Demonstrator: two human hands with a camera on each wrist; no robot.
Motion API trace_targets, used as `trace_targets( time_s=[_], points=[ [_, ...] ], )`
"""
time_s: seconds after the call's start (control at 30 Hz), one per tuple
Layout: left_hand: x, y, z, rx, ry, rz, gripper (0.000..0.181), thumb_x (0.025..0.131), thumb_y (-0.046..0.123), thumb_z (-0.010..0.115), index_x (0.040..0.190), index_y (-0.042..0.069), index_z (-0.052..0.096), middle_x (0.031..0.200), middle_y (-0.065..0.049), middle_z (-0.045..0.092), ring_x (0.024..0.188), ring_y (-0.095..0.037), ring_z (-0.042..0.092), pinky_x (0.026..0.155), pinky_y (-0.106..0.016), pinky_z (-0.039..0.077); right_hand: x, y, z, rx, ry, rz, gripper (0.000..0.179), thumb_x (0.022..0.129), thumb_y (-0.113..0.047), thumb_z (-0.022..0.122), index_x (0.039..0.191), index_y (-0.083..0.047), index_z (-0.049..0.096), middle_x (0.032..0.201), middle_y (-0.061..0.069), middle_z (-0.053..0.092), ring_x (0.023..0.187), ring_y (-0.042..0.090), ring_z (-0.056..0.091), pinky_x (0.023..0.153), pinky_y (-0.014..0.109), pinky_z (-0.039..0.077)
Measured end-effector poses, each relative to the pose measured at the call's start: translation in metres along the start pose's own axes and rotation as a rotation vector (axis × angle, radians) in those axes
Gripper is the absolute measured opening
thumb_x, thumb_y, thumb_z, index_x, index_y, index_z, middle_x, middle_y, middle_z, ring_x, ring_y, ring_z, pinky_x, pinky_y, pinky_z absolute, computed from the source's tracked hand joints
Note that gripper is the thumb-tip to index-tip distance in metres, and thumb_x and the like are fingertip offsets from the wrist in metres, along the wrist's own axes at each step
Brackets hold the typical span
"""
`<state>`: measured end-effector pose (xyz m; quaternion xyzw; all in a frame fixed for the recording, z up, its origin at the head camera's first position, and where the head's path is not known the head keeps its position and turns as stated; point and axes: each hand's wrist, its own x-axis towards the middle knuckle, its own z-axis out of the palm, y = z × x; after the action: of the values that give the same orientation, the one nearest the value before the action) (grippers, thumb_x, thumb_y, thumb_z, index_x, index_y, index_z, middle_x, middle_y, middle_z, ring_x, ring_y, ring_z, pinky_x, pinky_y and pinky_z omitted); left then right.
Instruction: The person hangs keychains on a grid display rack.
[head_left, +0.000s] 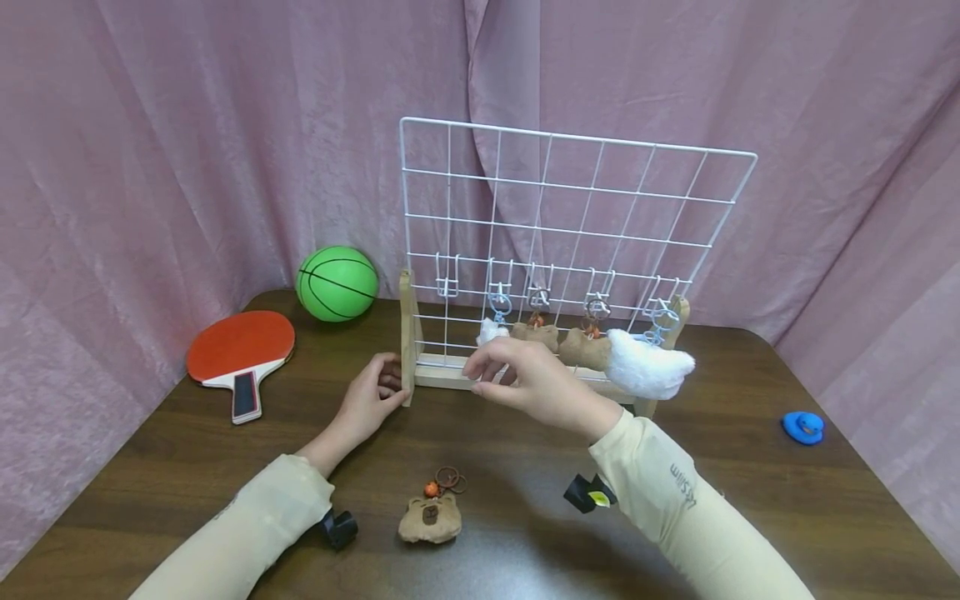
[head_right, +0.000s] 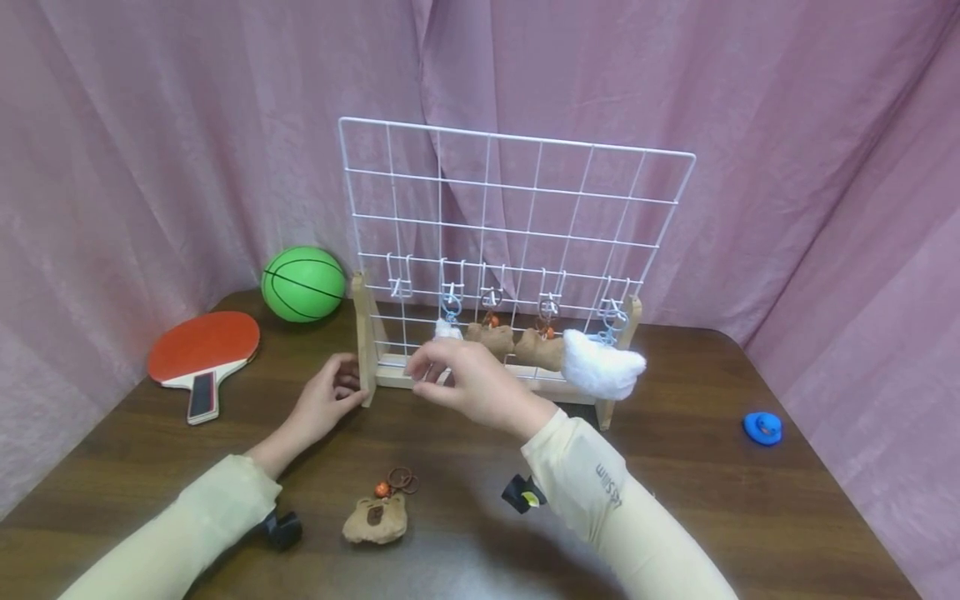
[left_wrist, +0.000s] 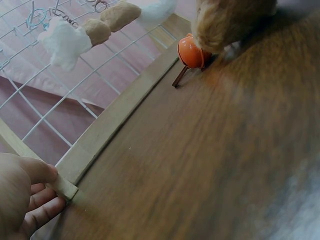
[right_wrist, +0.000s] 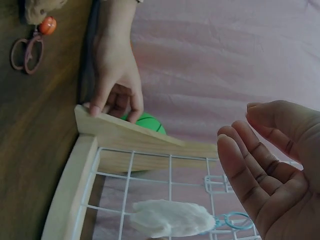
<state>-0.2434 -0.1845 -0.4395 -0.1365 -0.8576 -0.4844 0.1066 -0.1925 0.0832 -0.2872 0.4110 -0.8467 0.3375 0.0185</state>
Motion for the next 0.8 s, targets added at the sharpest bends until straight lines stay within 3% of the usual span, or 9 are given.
trace_targets(
  time_s=[0.57,0.8],
  points=[
    [0.000,0.001,0.000,0.006,0.000,0.002,0.049,0.084,-0.003,0.069,0.127,-0.001,0.045,0.108,-0.021,0.061,0.095,-0.029,0.063,0.076,-0.027,0.055,-0.008,0.010,0.023,0.000,-0.075,0.010,0.016,0.089,-0.013,0.067,0.105,-0.009,0.066,0.102,0.001,0.070,0.089,0.008,0.065,0.084,0.026,0.054],
    [0.000,0.000,0.000,0.002,-0.001,0.005,0.049,0.084,-0.003,0.069,0.128,-0.001,0.045,0.108,-0.021,0.061,0.095,-0.029,0.063,0.076,-0.027,0.055,-0.010,0.016,0.032,0.008,-0.104,0.000,0.015,0.089,-0.012,0.067,0.104,-0.010,0.066,0.098,0.000,0.070,0.086,0.007,0.065,0.082,0.025,0.054]
  ],
)
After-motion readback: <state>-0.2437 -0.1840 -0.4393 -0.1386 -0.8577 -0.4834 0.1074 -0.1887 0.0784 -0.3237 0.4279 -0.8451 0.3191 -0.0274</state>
